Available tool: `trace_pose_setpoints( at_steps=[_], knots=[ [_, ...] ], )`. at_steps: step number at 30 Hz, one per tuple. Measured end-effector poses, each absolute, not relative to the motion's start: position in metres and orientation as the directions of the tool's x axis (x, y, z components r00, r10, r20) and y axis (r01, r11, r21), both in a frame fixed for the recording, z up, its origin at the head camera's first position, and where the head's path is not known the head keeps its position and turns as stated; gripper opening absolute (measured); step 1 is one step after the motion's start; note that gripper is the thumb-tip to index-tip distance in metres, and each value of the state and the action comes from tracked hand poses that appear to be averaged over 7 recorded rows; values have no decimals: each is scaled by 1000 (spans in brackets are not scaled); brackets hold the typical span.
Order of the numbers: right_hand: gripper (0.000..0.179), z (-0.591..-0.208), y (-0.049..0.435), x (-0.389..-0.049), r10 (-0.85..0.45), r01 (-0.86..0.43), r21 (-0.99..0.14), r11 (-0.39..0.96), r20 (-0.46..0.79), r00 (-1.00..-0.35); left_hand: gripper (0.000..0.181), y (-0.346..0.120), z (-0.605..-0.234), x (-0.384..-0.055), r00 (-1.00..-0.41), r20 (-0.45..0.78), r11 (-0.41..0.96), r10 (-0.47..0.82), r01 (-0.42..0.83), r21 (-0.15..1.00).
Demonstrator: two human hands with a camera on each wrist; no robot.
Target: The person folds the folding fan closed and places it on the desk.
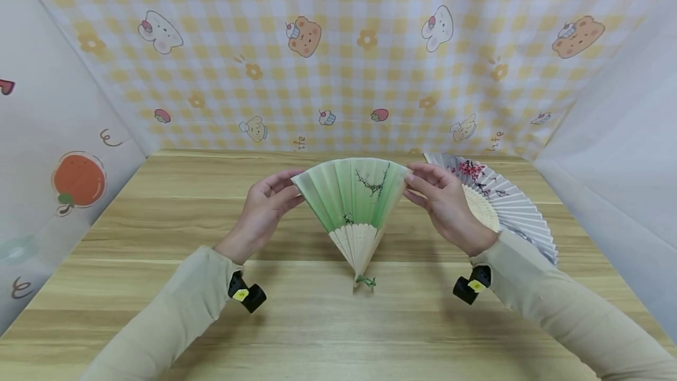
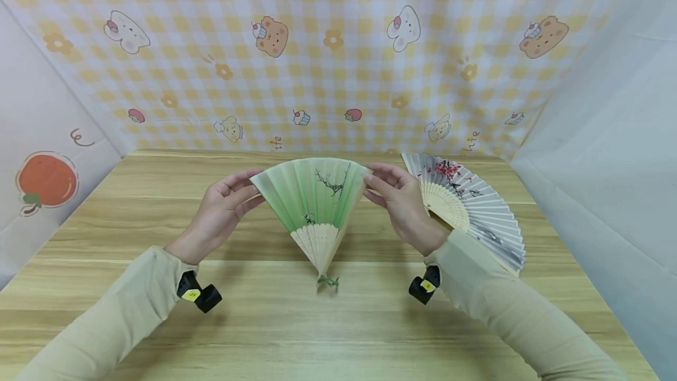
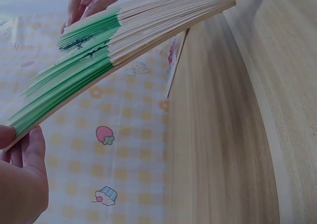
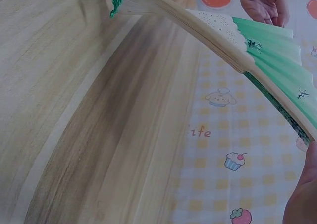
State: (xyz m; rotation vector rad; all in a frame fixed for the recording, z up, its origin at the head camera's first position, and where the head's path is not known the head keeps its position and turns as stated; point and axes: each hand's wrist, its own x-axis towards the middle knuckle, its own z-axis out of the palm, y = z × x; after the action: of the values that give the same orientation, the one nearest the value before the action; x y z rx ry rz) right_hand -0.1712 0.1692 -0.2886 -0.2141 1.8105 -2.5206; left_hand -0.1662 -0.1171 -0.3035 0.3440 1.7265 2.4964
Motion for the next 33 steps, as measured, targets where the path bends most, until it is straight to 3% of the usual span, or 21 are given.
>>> trace_pose_setpoints(
  at_steps=[33],
  knots=[
    [17,-287,157,-180,-152,-53,-957,-284,99,-983,31,-96,-298,-182,-963,131,-378,234,34,925]
  ],
)
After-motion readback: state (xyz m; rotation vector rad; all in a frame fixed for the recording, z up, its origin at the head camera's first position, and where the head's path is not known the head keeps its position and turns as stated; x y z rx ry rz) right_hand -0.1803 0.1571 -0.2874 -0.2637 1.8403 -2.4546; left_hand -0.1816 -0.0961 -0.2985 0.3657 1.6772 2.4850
